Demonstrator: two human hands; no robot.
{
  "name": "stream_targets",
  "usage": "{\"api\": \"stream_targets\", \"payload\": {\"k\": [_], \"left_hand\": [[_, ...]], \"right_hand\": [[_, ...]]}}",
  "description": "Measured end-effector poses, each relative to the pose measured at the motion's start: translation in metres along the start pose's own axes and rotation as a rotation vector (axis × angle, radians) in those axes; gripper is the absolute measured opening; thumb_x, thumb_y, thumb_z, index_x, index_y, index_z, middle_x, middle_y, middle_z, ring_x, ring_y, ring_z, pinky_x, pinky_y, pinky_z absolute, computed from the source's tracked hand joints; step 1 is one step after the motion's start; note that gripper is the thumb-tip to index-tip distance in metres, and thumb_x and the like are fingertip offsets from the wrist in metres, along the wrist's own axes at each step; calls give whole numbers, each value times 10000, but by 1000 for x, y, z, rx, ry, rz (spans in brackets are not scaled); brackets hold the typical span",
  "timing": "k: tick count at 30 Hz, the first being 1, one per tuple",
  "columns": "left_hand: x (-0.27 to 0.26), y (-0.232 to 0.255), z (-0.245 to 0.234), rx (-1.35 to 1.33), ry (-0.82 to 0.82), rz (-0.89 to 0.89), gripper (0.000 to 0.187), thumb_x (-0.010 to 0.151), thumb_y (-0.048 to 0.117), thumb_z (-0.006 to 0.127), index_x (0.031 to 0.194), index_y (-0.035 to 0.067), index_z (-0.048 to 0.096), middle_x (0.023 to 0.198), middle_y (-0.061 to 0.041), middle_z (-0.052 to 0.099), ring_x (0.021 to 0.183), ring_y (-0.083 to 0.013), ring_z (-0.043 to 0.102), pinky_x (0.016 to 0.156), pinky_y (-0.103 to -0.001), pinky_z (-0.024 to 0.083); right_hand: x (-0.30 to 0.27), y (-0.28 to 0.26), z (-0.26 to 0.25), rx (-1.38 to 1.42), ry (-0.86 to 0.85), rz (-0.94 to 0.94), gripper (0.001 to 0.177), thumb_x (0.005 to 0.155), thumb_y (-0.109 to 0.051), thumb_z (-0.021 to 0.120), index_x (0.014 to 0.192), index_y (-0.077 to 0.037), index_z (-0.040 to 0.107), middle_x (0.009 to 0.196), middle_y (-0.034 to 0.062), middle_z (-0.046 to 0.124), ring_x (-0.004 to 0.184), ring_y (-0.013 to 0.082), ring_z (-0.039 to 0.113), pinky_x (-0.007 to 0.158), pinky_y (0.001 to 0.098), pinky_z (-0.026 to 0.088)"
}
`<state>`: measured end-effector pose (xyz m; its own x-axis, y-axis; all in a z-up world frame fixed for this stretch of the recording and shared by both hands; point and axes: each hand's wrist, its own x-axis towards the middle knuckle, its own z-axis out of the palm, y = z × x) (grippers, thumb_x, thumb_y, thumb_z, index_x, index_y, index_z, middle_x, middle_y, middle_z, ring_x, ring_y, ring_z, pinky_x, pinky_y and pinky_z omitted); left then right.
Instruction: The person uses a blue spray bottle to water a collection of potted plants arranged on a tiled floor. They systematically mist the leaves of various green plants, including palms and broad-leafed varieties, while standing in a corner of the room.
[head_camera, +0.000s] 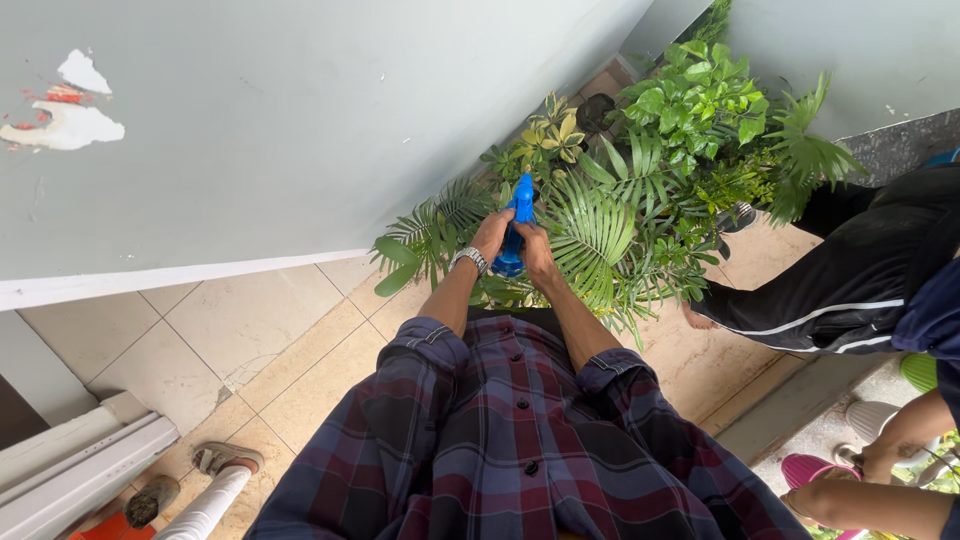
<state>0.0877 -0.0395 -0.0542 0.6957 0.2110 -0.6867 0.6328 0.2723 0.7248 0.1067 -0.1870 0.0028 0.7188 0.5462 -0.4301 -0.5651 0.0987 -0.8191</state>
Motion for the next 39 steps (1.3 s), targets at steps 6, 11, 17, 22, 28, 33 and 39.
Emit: {"api": "stream_targets", "payload": {"k": [6, 11, 17, 22, 28, 33, 39], "left_hand": [[9, -4, 0, 45, 9, -18, 524, 981, 495, 543, 965, -25, 612, 797, -88, 525, 745, -251, 535, 670, -442, 428], [8, 10, -2, 121, 17, 90, 606, 987, 503, 536, 973, -89, 668, 848, -150, 623, 794, -239, 579, 760, -400, 448], [0, 37, 9, 93, 28, 54, 672, 936, 567, 529, 1092, -70, 676, 1004, -177, 698, 905, -256, 621, 840, -398, 468], [12, 54, 14, 229, 125, 84, 762, 961, 641, 574, 1193, -82, 642, 1191, -247, 652, 1110, -310, 606, 974, -407, 424], [6, 79, 12, 336, 98, 140, 755, 857, 649, 561, 1057, -55, 746, 1097, -294, 745, 1054, -377, 698, 936, -439, 486], [10, 79, 17, 183, 160, 8, 799, 881, 680, 598, 1197, -51, 659, 1206, -245, 650, 1081, -340, 646, 897, -445, 497], [-1, 64, 9, 214, 178, -9, 804, 867, 684, 558, 1152, -56, 691, 1112, -254, 723, 987, -363, 717, 766, -446, 555]], "right_hand": [[27, 38, -14, 281, 34, 96, 307, 1009, -308, 572, 1112, -22, 618, 997, 90, 663, 884, 200, 626, 849, 368, 479], [30, 28, -9, 297, 64, 104, 331, 974, -373, 535, 1125, -87, 603, 1022, 47, 674, 932, 182, 644, 881, 369, 503], [46, 22, -10, 154, 174, 89, 425, 1064, -457, 521, 1094, -35, 563, 904, 54, 581, 797, 173, 549, 737, 364, 463], [49, 9, -13, 154, 93, 43, 454, 1005, -428, 465, 1149, -35, 642, 927, 33, 650, 826, 146, 596, 754, 322, 490], [65, 0, -4, -10, 129, -49, 500, 1047, -424, 453, 1136, 22, 662, 975, 66, 655, 840, 147, 566, 766, 326, 478], [47, -40, 8, 103, 41, 49, 466, 1043, -389, 454, 1152, 19, 650, 951, 64, 620, 837, 158, 559, 772, 337, 487], [49, -20, 5, 108, 5, 154, 457, 1023, -393, 419, 1096, -3, 645, 877, 66, 650, 742, 163, 602, 704, 327, 508]]}}
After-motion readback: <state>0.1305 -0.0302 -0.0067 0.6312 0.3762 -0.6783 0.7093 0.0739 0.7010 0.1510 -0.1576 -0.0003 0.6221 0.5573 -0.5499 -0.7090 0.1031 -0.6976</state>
